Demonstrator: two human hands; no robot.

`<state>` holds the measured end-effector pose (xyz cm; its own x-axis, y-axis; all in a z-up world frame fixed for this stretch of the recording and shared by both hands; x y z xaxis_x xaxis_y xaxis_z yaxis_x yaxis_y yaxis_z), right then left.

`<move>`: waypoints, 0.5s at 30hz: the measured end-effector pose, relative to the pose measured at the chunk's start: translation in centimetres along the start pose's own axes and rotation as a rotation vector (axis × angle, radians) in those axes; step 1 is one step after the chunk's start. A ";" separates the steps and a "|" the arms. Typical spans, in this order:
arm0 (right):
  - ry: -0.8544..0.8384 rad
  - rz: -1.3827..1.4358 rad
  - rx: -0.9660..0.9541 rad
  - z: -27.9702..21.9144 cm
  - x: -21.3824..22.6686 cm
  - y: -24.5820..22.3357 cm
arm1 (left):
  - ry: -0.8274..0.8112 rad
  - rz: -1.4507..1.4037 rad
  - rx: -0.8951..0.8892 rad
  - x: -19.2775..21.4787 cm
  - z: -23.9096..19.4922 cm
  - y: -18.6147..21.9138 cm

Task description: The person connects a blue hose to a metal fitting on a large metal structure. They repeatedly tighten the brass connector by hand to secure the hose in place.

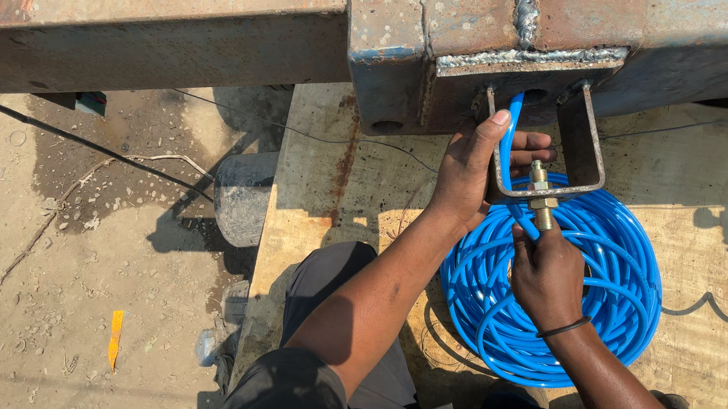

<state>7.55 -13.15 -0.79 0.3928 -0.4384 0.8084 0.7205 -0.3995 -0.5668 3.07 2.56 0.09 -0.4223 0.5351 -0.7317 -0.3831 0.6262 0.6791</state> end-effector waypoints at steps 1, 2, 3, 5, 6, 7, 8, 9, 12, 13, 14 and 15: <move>-0.010 0.002 -0.010 0.0 0.4 0.0 | -0.005 -0.018 -0.001 -0.2 -0.1 0.0; -0.021 0.005 -0.021 0.1 0.7 0.2 | -0.010 -0.036 -0.002 -0.3 -0.2 0.1; -0.019 0.028 -0.045 0.2 0.9 0.6 | -0.016 -0.056 -0.001 -0.4 -0.5 0.0; -0.010 0.073 -0.089 0.3 1.3 1.9 | 0.009 -0.071 0.030 -0.3 -0.8 -0.2; 0.037 0.098 0.034 0.3 1.4 2.1 | 0.019 -0.079 0.043 -0.3 -0.8 -0.3; 0.078 0.125 0.157 -0.2 1.0 2.1 | 0.017 -0.076 0.033 -0.1 -0.7 -0.4; 0.118 0.153 0.282 -0.5 0.5 2.3 | 0.014 -0.074 0.023 0.1 -0.6 -0.5; 0.096 0.234 0.240 -0.4 -0.2 3.3 | 0.016 -0.070 0.012 0.5 -0.6 -0.7; 0.050 0.378 0.101 -0.5 -1.8 6.4 | 0.057 -0.032 -0.010 1.6 0.0 -1.3; 0.049 0.358 0.052 -0.2 -1.9 7.2 | 0.047 -0.032 -0.008 1.7 0.2 -1.3; 0.047 0.337 0.002 -0.1 -2.1 7.7 | 0.036 -0.033 -0.005 1.7 0.3 -1.3; 0.091 0.228 0.039 0.2 -2.0 7.5 | 0.028 -0.034 -0.005 1.7 0.4 -1.2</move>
<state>12.29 -15.17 -6.64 0.4958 -0.5848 0.6420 0.6414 -0.2519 -0.7247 3.12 2.94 -1.99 -0.4315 0.4980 -0.7522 -0.4019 0.6404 0.6545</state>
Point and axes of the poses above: each hand's wrist, its own z-axis towards the middle knuckle, its own x-axis out of the back of the hand, y = z × x, the point moved 4 cm from there along z, towards the middle knuckle, and after that the axes turned 7 degrees about x, right-handed, at the moved point
